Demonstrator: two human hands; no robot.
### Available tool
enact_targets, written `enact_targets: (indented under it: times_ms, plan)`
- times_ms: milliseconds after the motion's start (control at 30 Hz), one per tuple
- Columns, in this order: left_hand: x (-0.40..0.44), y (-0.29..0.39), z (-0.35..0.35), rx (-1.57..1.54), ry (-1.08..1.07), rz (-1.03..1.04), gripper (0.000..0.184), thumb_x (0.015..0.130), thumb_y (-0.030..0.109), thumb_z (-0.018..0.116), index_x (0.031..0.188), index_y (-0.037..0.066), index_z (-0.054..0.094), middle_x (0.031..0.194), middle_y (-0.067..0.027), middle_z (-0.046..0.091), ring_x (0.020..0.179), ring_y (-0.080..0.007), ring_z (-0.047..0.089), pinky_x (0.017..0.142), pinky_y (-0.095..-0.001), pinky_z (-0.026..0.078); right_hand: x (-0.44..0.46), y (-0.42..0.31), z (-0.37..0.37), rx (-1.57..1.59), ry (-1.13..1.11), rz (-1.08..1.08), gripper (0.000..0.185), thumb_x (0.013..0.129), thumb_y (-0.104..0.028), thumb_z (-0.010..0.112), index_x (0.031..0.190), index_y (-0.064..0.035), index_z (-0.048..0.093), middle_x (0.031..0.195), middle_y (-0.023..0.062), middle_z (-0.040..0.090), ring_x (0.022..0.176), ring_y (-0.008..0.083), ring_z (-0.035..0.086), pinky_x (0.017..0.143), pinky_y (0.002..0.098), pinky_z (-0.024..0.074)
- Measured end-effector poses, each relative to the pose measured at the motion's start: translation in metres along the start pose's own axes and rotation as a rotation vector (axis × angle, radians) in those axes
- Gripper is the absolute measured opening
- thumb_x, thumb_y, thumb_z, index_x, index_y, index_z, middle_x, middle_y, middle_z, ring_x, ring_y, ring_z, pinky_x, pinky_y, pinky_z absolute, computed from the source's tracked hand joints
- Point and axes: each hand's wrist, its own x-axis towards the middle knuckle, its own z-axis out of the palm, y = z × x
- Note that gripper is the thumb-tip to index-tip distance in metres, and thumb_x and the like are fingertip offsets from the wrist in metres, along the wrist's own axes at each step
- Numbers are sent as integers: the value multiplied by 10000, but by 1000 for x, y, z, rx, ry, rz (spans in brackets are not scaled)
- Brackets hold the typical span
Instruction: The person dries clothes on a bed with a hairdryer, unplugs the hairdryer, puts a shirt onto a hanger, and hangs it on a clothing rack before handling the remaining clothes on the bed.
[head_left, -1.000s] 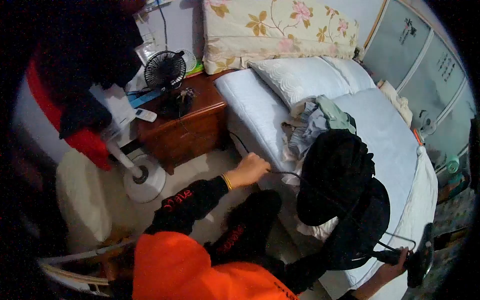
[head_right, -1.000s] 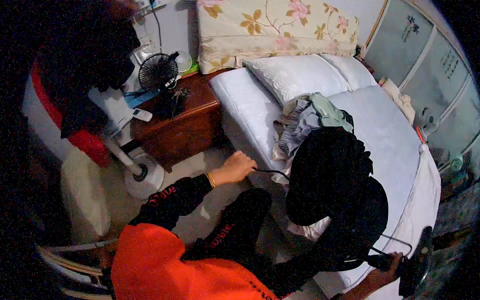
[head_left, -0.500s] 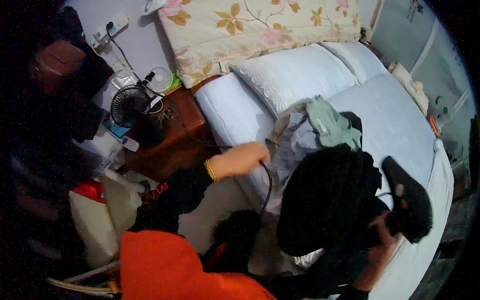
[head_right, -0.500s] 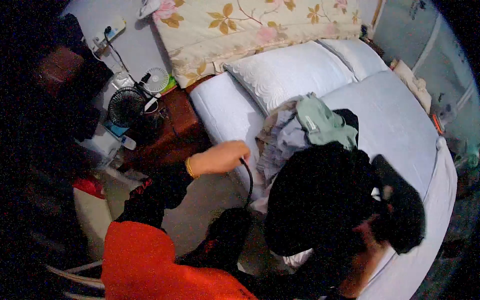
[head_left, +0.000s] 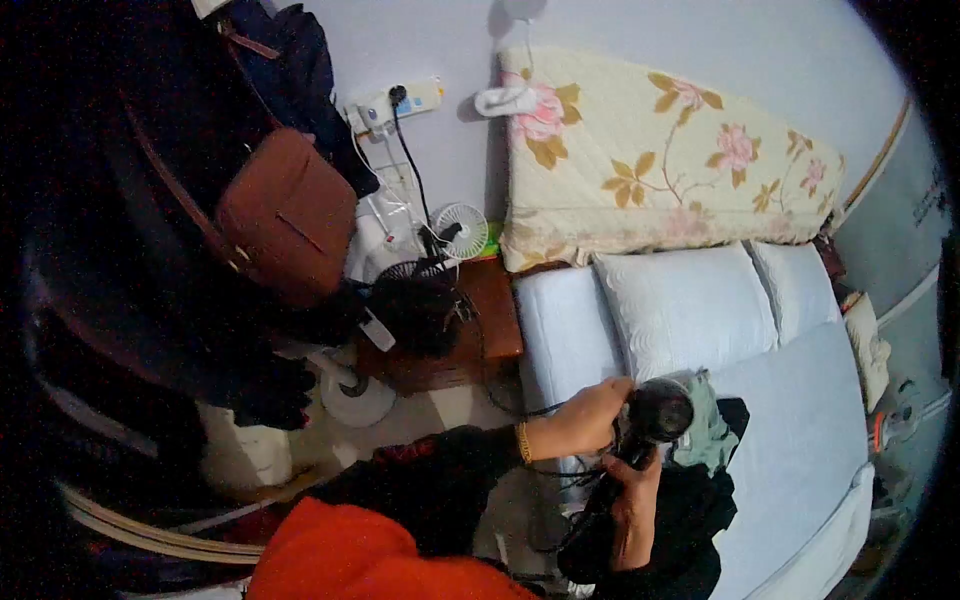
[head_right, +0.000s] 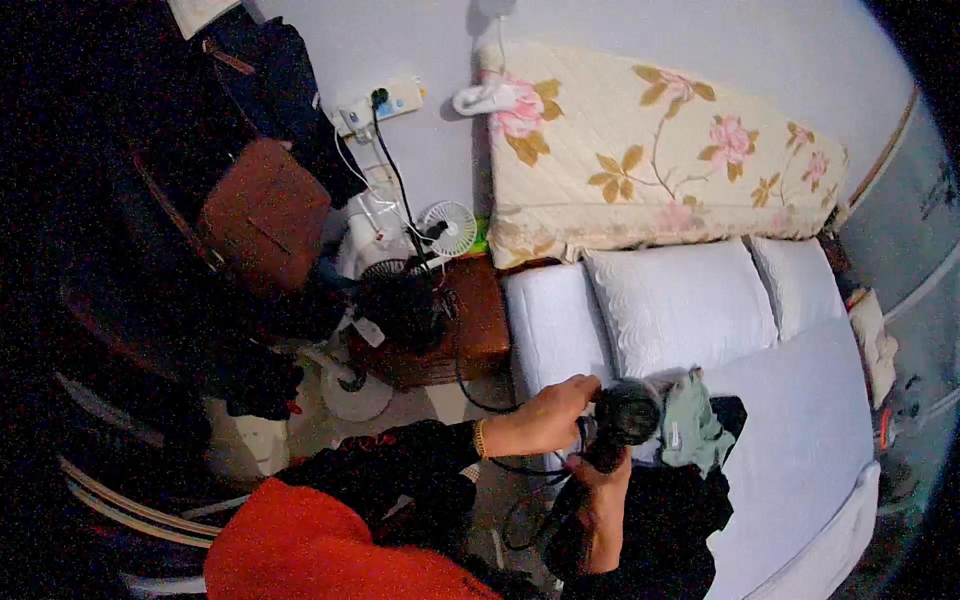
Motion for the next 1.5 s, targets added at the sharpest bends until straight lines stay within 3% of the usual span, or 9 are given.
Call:
enact_targets:
  times_ms: [167,400,700,967,1100,1233,1367,1433,1500]
  plan:
    - [11,-21,-34,276,183,224,619,710,53,668,1276,18,422,1184,-229,508,1120,-383,483,927,-467,400,35,-34,34,-48,238,46,519,640,128,622,1127,11,484,743,68,559,578,204,549,542,312,459]
    - [-66,-86,-57,-23,-164,-245,304,842,138,630,1128,45,583,1055,-175,601,1008,-348,569,853,-433,463,73,-32,-16,-220,162,3,452,669,94,637,1091,3,502,747,63,560,571,184,544,524,304,447]
    - [-106,-85,-109,-45,90,-619,231,892,184,608,1074,42,623,989,-127,658,919,-250,637,789,-369,502,105,-10,-66,-415,-111,11,410,664,18,698,1035,-30,529,799,51,569,666,160,532,599,294,451]
    - [-22,-132,-188,151,705,-338,213,872,148,620,1068,64,631,958,-106,663,827,-231,637,719,-336,496,129,22,-41,-452,-190,81,441,692,10,734,1076,-22,520,822,31,587,720,156,540,641,293,457]
    - [64,-163,-294,592,1130,-376,293,839,120,616,1113,34,560,1018,-170,603,984,-335,574,852,-419,455,135,35,-15,-349,-178,130,374,708,48,673,1034,-3,497,737,80,593,546,179,581,503,319,480]
    - [131,-131,-382,992,1075,-713,427,810,115,641,1212,65,505,1259,-173,504,1110,-434,479,874,-452,441,144,21,14,-378,-128,217,386,707,38,689,1037,-1,495,726,79,603,565,173,583,526,295,474]
    - [177,-137,-391,1049,1185,-749,310,808,118,625,1101,43,562,1101,-147,560,1053,-347,523,872,-417,432,163,40,6,-477,-228,150,450,695,48,721,1082,1,496,780,86,605,594,174,596,523,318,512]
    - [184,-164,-382,536,1234,-568,264,804,97,620,1059,36,588,995,-124,606,955,-307,576,820,-407,463,164,30,17,-413,-187,236,454,697,47,718,1086,-4,490,774,82,603,594,174,596,521,313,510]
    - [172,-201,-363,440,1316,-477,249,803,91,618,1043,30,594,945,-117,618,912,-299,591,793,-413,474,163,14,27,-450,-190,223,459,698,55,712,1090,-10,482,765,77,601,578,174,592,511,306,503]
